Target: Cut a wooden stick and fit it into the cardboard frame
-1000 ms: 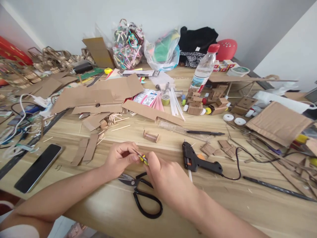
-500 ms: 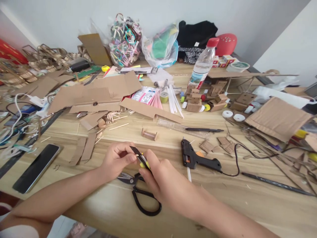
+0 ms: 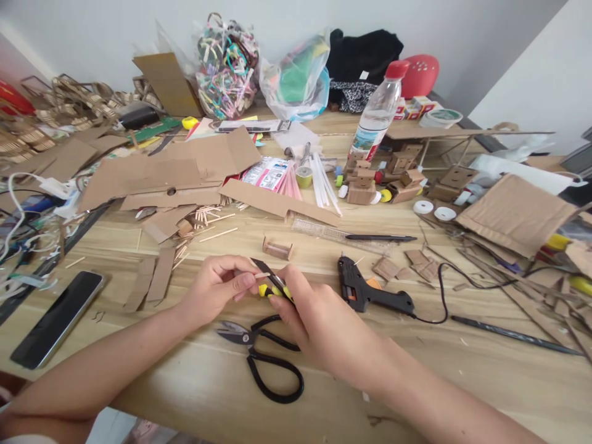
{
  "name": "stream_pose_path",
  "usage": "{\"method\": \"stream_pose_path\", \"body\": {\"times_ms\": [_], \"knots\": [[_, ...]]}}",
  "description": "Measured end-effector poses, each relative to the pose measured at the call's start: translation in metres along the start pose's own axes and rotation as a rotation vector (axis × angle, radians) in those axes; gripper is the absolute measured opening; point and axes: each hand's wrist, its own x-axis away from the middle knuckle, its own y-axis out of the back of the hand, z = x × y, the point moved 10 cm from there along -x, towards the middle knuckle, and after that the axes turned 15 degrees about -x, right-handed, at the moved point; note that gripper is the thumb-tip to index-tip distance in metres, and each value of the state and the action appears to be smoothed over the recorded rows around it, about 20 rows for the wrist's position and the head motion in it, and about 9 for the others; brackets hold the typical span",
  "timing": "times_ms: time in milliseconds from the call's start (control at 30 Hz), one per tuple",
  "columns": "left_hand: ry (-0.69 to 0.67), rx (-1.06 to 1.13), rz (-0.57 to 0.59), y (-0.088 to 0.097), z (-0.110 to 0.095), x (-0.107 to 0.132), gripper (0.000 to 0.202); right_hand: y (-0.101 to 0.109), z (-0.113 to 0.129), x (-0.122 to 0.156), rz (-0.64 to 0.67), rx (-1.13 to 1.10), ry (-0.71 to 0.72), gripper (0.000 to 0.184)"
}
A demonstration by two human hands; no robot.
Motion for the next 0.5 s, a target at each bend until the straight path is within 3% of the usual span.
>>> {"method": "stream_pose_path", "body": {"times_ms": [233, 333, 500], "knots": [[-0.151, -0.147, -0.143, 0.01, -0.019, 0.007, 0.037, -0.01, -0.009, 0.005, 0.064, -0.005, -0.079, 0.012], [-0.182, -0.168, -0.157, 0.01, -0.023, 0.01, 0.037, -0.012, -0.009, 0.007, 0.085, 0.038, -0.141, 0.012], [-0.197, -0.109, -0.166, 0.008, -0.023, 0.011, 0.038, -0.011, -0.005, 0.007, 0.066, 0.063, -0.118, 0.009]]}}
